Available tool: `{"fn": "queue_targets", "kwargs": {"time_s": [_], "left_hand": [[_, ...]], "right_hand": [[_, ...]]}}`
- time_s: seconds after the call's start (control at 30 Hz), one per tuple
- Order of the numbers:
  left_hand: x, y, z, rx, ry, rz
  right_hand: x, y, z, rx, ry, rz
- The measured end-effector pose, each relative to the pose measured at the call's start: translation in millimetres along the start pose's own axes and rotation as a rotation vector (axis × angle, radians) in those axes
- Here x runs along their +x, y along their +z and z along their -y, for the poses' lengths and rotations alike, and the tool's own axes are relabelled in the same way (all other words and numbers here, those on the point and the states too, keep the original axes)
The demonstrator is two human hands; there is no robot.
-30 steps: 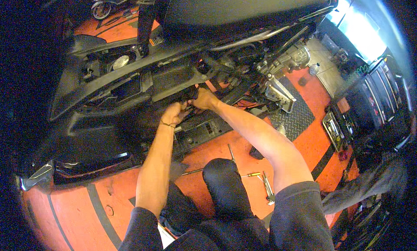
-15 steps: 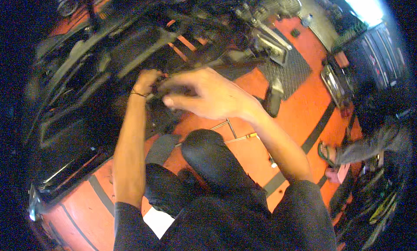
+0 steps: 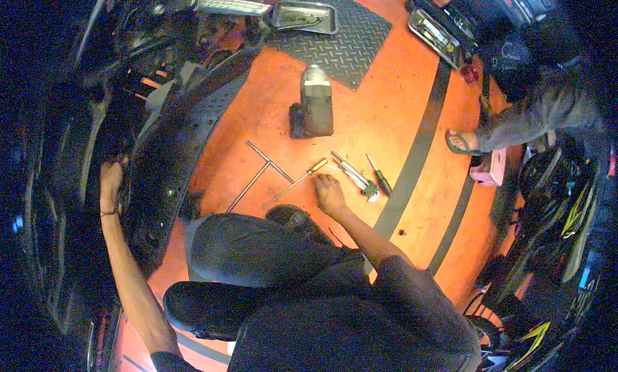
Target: The person works on a motorcycle by removing parts from the chassis, manipulating internal components by hand, and using a compressed air tool to clean or test parts.
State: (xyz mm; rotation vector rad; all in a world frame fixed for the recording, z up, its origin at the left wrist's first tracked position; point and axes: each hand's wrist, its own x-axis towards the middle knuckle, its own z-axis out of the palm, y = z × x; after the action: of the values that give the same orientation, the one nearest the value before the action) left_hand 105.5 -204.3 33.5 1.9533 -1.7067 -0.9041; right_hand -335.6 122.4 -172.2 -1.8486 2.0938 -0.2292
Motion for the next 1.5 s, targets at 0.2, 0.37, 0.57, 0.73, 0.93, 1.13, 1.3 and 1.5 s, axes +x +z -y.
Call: {"fn": "queue_targets", "kwargs": {"time_s": [0.2, 0.37, 0.57, 0.73, 0.93, 1.13, 1.3, 1.5], "left_hand": [[-2, -13, -7, 0.004, -0.057, 0.069], [10, -27, 9, 0.044, -0.046, -0.002], [7, -20, 14, 0.090, -0.005, 0.032], [11, -18, 24, 0.129, 0.024, -0.011], [19, -25, 36, -0.116, -0.145, 0.196], [8, -14, 18, -0.017, -0.066, 0.017], [21, -15, 32, 0.015, -0.061, 0.076], [9, -13, 10, 0.207, -0.068, -0.060]], "right_hand": [[52, -5, 1, -0.212, -0.321, 0.231], [62, -28, 9, 0.059, -0.478, 0.219], [115, 27, 74, 0.095, -0.487, 0.120], [76, 14, 45, -0.046, -0.316, 0.263], [-24, 5, -13, 0.042, 0.032, 0.349], [-93, -2, -46, 0.065, 0.441, 0.321], [-77, -23, -95, 0.011, 0.367, -0.125], [-39, -58, -138, 0.034, 0.950, -0.013]]}}
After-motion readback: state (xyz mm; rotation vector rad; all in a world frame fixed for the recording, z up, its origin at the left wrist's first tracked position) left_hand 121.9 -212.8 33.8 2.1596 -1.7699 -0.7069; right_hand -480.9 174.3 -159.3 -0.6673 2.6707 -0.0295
